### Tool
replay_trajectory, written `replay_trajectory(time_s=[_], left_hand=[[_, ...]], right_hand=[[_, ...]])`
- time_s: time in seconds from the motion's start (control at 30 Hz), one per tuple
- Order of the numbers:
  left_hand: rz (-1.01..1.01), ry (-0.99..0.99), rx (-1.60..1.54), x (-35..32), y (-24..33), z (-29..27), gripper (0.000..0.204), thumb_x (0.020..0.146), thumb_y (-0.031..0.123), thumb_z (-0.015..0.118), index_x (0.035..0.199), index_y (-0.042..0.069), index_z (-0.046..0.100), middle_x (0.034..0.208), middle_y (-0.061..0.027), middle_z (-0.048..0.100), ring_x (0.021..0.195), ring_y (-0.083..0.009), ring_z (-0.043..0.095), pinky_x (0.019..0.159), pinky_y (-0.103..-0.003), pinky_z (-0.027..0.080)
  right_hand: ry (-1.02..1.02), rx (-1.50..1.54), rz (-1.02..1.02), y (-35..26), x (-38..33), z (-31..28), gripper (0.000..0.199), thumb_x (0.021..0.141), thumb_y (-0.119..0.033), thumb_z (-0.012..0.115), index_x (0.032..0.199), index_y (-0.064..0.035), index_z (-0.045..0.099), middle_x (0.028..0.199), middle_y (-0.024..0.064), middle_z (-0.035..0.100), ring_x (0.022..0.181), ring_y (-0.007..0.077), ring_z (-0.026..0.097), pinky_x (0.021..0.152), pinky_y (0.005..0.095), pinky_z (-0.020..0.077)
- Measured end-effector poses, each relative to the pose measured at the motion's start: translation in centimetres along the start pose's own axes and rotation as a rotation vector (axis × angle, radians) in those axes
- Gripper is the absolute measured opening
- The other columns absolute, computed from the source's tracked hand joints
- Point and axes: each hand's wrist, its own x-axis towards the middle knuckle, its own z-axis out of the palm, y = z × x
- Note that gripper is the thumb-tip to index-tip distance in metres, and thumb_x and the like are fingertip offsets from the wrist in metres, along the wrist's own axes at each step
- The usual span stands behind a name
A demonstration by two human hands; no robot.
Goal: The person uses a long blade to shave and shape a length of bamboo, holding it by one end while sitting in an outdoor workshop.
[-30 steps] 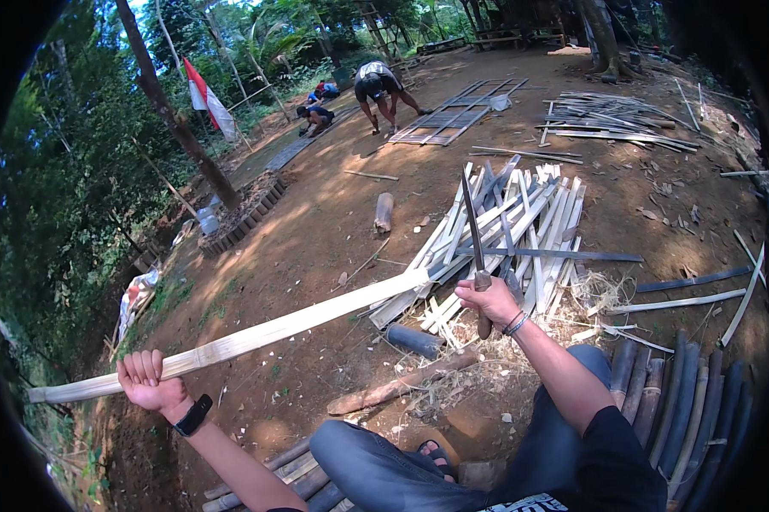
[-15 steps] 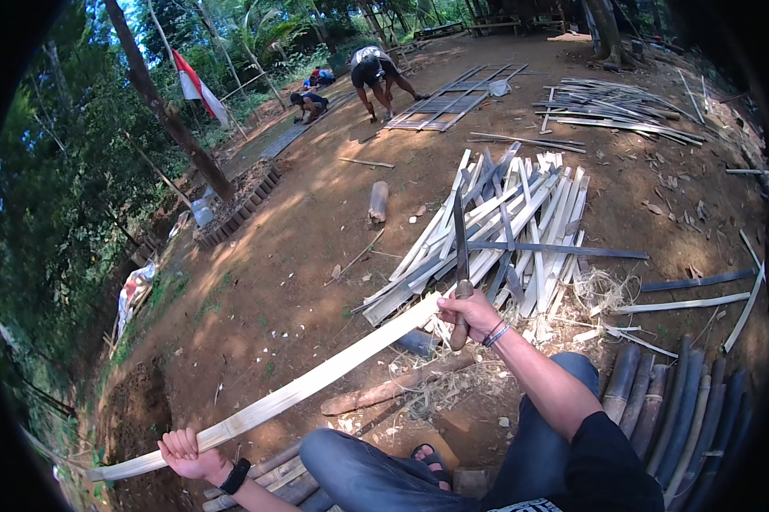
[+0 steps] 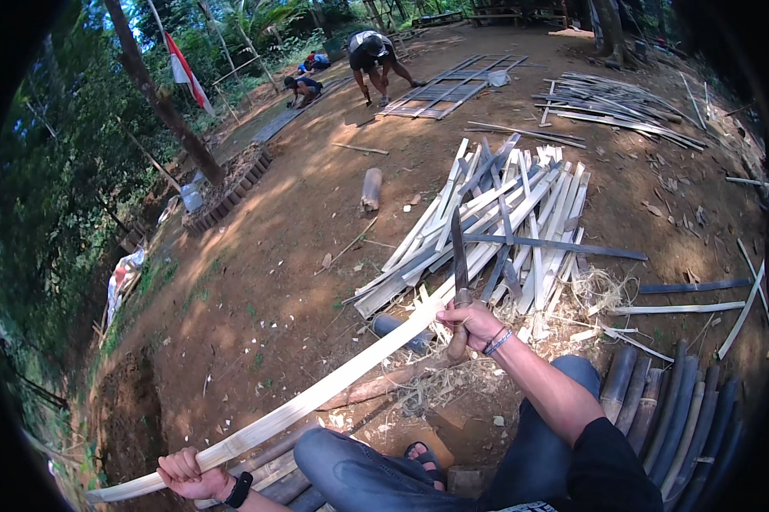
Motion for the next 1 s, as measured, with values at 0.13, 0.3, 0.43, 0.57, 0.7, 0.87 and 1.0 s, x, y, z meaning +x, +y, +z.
replay_trajectory(time_s=[0.13,0.3,0.43,0.57,0.7,0.87,1.0], left_hand=[[0.029,0.105,0.013,-0.2,0.4,-0.5,0.038,0.098,0.018,0.041,0.062,0.014,0.031,0.047,0.0025,0.028,0.036,-0.0069,0.024,0.038,-0.021,0.023],[-0.015,0.152,0.046,0.3,0.9,-0.9,0.037,0.099,0.018,0.037,0.063,0.013,0.031,0.049,0.0023,0.028,0.037,-0.0075,0.024,0.041,-0.023,0.025],[-0.021,0.166,0.04,0.7,1.4,-1.7,0.037,0.099,0.018,0.037,0.063,0.013,0.031,0.049,0.0024,0.027,0.038,-0.0077,0.023,0.041,-0.023,0.025],[-0.018,0.192,0.031,0.9,2.3,-1.9,0.037,0.099,0.018,0.038,0.063,0.013,0.031,0.05,0.0024,0.028,0.038,-0.0076,0.022,0.042,-0.023,0.025],[-0.04,0.16,0.047,1.4,3.1,-1.7,0.037,0.099,0.017,0.039,0.063,0.013,0.031,0.05,0.0025,0.028,0.038,-0.0072,0.023,0.041,-0.023,0.025],[-0.063,0.14,0.055,2.3,4.4,-1.3,0.037,0.099,0.018,0.038,0.063,0.013,0.031,0.05,0.0024,0.027,0.038,-0.0076,0.022,0.041,-0.024,0.024],[-0.077,0.118,0.078,3.2,5.7,-0.9,0.037,0.099,0.018,0.037,0.064,0.013,0.031,0.05,0.0025,0.027,0.038,-0.0077,0.022,0.041,-0.024,0.024]], right_hand=[[-0.004,0.002,0.018,0.3,0.0,0.9,0.022,0.075,-0.001,0.074,0.078,-0.0031,0.051,0.076,0.0065,0.058,0.072,0.0159,0.063,0.065,0.0258,0.0536],[-0.02,0.102,0.078,0.5,-0.2,1.6,0.021,0.078,0.0,0.071,0.077,-0.005,0.05,0.079,0.0077,0.06,0.075,0.0174,0.066,0.067,0.0247,0.0548],[-0.093,0.131,0.102,0.2,-0.4,1.6,0.02,0.08,0.0,0.069,0.077,-0.0061,0.05,0.081,0.0075,0.061,0.08,0.0174,0.067,0.072,0.0243,0.056],[-0.145,0.108,0.122,-0.2,-0.8,2.2,0.02,0.08,0.0,0.069,0.077,-0.0057,0.05,0.081,0.008,0.062,0.079,0.0166,0.066,0.07,0.0226,0.0552],[-0.179,0.101,0.181,0.8,-0.6,1.7,0.019,0.08,0.001,0.069,0.079,-0.0044,0.05,0.081,0.0089,0.061,0.073,0.0157,0.065,0.065,0.021,0.0544],[-0.247,0.035,0.231,1.1,-0.7,1.5,0.019,0.08,0.003,0.067,0.08,-0.004,0.049,0.082,0.0107,0.062,0.073,0.0163,0.066,0.064,0.0218,0.0544],[-0.289,-0.016,0.198,1.1,-1.0,1.8,0.02,0.079,0.004,0.067,0.08,-0.0047,0.048,0.081,0.0114,0.063,0.076,0.018,0.067,0.065,0.0242,0.0544]])
